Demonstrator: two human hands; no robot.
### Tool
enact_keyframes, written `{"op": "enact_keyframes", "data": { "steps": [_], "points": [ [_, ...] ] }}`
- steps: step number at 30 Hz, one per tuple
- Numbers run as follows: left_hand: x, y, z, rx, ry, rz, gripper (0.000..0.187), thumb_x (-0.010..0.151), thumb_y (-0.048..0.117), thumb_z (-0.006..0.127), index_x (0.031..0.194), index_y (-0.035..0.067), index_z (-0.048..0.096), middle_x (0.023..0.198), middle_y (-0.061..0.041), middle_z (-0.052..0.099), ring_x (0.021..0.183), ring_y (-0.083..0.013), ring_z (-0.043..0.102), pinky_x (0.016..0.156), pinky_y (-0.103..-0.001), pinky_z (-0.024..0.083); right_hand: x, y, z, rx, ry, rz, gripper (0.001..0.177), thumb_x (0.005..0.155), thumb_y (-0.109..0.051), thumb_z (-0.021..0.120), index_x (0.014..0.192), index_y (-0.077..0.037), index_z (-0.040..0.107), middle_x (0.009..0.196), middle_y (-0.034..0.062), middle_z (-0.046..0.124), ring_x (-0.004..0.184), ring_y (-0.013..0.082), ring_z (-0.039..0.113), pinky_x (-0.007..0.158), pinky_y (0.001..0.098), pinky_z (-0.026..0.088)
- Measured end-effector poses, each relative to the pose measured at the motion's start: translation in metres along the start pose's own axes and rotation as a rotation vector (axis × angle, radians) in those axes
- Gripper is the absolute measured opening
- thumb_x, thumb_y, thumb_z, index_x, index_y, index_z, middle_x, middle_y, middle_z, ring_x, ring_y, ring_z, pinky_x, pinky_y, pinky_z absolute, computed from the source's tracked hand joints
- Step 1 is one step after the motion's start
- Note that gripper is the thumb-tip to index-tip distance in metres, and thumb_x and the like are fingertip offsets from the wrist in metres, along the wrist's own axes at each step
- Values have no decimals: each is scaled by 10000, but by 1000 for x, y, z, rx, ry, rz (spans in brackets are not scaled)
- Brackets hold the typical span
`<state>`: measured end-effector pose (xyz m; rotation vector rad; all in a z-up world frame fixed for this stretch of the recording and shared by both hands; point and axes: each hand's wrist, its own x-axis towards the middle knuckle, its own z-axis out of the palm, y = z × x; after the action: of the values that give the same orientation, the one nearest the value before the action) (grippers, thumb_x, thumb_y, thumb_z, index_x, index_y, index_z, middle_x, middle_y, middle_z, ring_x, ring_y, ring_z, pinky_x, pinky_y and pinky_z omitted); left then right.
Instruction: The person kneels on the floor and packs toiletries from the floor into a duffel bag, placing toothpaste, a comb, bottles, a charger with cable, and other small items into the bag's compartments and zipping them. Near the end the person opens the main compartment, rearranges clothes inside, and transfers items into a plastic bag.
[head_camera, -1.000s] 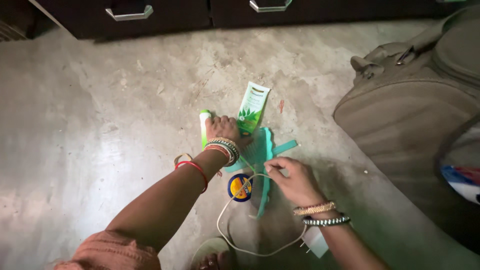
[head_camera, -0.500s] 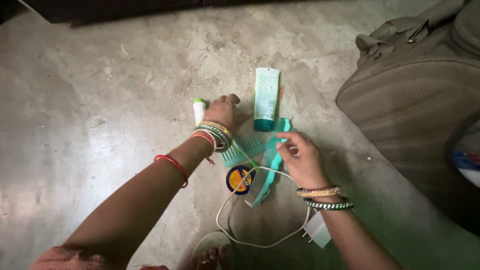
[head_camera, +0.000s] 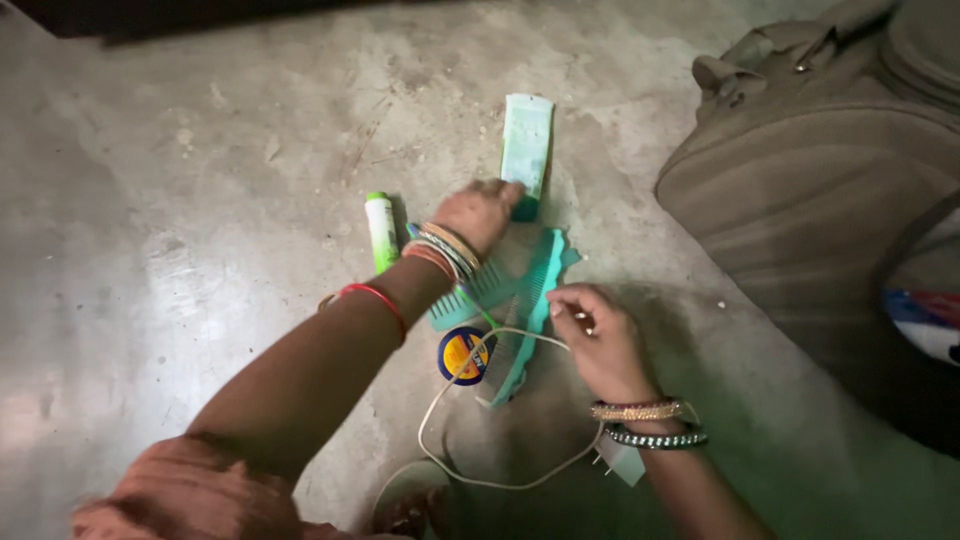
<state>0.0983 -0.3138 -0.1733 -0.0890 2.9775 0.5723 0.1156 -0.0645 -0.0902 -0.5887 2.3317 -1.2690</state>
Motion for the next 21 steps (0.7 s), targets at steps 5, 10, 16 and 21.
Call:
{"op": "enact_keyframes", "data": {
  "steps": [5,10,16,21],
  "points": [
    [-3,-4,-11,306,128,241,725,801,177,546,1494,374,464,1642,-183,259,1230,-478,555,915,-516,546,0,-13,-3,-20,8,-69,164,941,-154,702,1088,-90,735,1047,25,720,861,134,690,752,268,556],
    [-1,22,-2,361,-86,99,378,992,274,492,1364,323,542,1498,-192,362,1131,-410,594,873,-464,562,-2,-21,0,-62,-34,-196,156,943,-154,697,1083,-93,726,1101,26,690,909,121,708,767,271,572],
    [-11,12,-19,193,149,-5,360,936,184,564,1296,181,563,1336,-187,461,1007,-406,630,829,-495,551,7,-22,-9,-49,-2,-118,176,938,-168,703,1095,-93,727,1161,54,674,947,188,713,785,306,580],
    [-25,27,-58,-380,559,-29,403,862,204,701,1217,80,555,1152,-200,589,1017,-399,641,885,-461,544,13,-49,-22,-492,243,-408,583,850,-168,753,1376,-17,553,1355,219,568,1223,393,545,1009,493,425]
  ]
}}
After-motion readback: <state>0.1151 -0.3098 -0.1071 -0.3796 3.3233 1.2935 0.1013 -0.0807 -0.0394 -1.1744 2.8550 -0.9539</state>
